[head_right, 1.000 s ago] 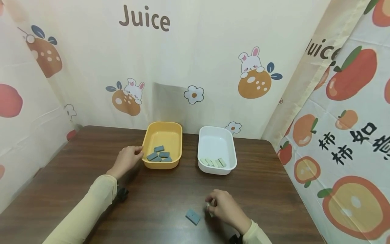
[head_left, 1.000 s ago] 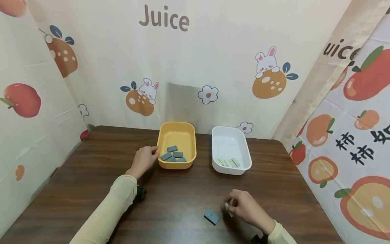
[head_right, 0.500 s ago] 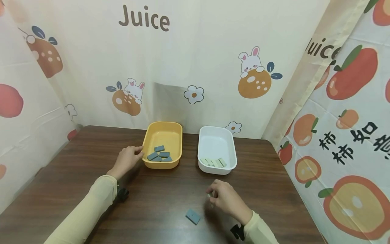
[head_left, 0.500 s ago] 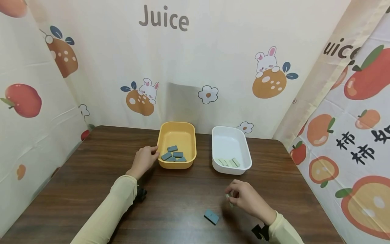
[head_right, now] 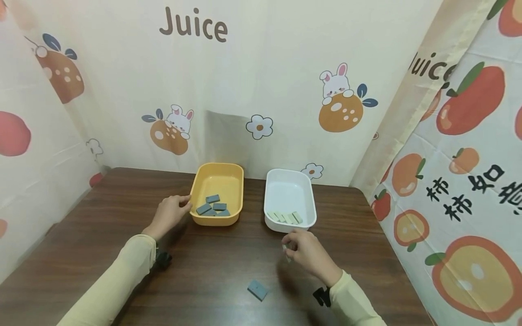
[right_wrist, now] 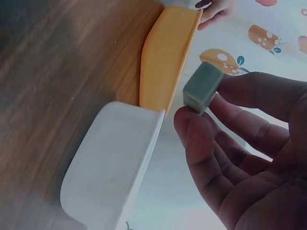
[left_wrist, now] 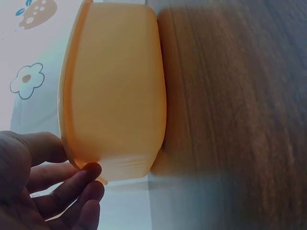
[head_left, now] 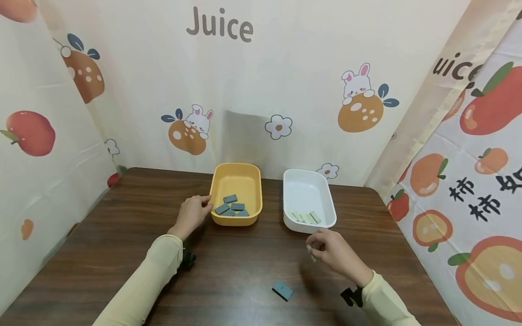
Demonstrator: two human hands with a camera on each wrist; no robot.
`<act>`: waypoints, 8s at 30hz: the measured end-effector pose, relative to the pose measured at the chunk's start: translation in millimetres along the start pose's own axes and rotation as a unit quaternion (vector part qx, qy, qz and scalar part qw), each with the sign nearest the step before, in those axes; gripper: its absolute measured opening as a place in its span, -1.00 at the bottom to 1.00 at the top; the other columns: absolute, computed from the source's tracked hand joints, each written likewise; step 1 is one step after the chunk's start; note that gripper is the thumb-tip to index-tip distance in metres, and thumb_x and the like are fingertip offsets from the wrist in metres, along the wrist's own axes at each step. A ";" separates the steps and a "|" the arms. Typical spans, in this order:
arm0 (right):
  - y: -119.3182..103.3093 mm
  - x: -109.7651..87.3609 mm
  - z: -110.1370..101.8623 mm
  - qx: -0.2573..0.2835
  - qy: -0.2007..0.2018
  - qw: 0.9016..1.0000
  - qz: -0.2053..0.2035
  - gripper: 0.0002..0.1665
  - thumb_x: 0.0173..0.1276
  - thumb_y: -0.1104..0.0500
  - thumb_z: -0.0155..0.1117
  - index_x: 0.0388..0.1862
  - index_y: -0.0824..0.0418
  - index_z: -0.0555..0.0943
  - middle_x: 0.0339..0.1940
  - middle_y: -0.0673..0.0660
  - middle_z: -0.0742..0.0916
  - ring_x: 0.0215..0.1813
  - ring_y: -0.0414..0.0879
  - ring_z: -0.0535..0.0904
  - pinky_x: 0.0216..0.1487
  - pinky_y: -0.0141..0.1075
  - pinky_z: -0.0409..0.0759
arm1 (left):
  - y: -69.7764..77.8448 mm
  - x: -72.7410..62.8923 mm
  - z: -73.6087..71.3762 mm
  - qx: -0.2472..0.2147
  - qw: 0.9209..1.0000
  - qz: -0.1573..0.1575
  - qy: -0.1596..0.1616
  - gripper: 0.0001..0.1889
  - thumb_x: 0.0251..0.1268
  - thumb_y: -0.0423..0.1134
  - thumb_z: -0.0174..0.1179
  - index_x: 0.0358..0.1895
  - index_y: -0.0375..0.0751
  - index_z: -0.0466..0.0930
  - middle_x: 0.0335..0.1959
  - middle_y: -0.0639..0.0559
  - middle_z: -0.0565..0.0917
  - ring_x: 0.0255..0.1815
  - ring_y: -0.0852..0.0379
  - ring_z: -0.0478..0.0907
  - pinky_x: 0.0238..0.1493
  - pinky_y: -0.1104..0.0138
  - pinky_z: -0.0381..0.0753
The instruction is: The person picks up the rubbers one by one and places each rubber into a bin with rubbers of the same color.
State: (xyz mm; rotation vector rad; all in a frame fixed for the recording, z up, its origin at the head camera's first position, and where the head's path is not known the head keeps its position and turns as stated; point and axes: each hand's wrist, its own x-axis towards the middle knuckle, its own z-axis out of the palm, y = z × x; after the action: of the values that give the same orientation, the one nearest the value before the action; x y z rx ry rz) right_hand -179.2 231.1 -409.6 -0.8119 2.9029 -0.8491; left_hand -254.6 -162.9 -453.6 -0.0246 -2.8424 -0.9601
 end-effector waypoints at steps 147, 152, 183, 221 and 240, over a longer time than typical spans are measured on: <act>78.0 91.5 -20.4 -0.026 0.070 0.993 0.097 -0.72 0.40 0.17 0.17 -0.08 0.32 0.69 -0.20 0.22 0.75 -0.21 0.01 0.58 -0.17 -0.17 0.53 | -4.2 1.2 1.2 0.008 1.000 0.016 0.001 -0.59 0.37 -0.22 0.16 0.20 -0.36 0.56 0.05 -0.26 0.69 -0.23 0.02 0.58 -0.16 0.10 0.59; 82.2 77.6 -27.7 -0.020 0.091 0.988 0.119 -0.71 0.42 0.17 0.16 -0.05 0.33 0.67 -0.15 0.27 0.73 -0.17 0.05 0.57 -0.14 -0.14 0.55 | -3.3 1.7 1.3 0.003 1.000 0.015 0.006 -0.61 0.36 -0.22 0.18 0.16 -0.37 0.58 -0.11 -0.20 0.73 -0.26 0.02 0.58 -0.16 0.11 0.57; 120.5 37.2 -30.3 0.008 0.053 0.971 0.233 -0.47 0.51 0.01 0.04 0.08 0.46 0.60 0.07 0.45 0.67 0.05 0.25 0.60 -0.05 0.06 0.59 | -2.1 1.8 0.6 0.004 1.000 0.000 0.000 -0.60 0.36 -0.22 0.17 0.19 -0.34 0.57 0.00 -0.22 0.71 -0.11 -0.06 0.64 -0.03 0.03 0.57; 128.8 43.8 -15.7 0.078 0.067 0.971 0.214 -0.57 0.53 0.13 -0.01 0.12 0.45 0.55 -0.45 0.27 0.67 -0.45 -0.10 0.48 -0.46 -0.31 0.40 | 53.1 -23.2 7.4 0.006 0.993 0.112 0.035 -0.71 0.29 -0.20 0.24 0.03 -0.22 0.69 -0.01 -0.18 0.65 0.05 -0.15 0.54 0.07 -0.02 0.53; 125.8 42.7 -13.9 0.095 0.062 0.967 0.229 -0.53 0.56 0.13 -0.08 0.20 0.46 0.50 -0.46 0.26 0.65 -0.45 -0.12 0.43 -0.45 -0.31 0.39 | 103.3 -65.6 50.2 0.060 0.940 0.320 -0.101 -0.69 0.28 -0.15 0.28 0.06 -0.10 0.67 -0.03 0.05 0.64 0.02 0.11 0.57 0.07 0.23 0.57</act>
State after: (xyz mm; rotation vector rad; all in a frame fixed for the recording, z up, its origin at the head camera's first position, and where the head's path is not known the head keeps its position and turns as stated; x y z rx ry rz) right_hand -278.4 307.8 -455.7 -0.0649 2.8594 -1.1228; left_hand -189.9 -48.3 -440.0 -1.0165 -2.7387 -0.6594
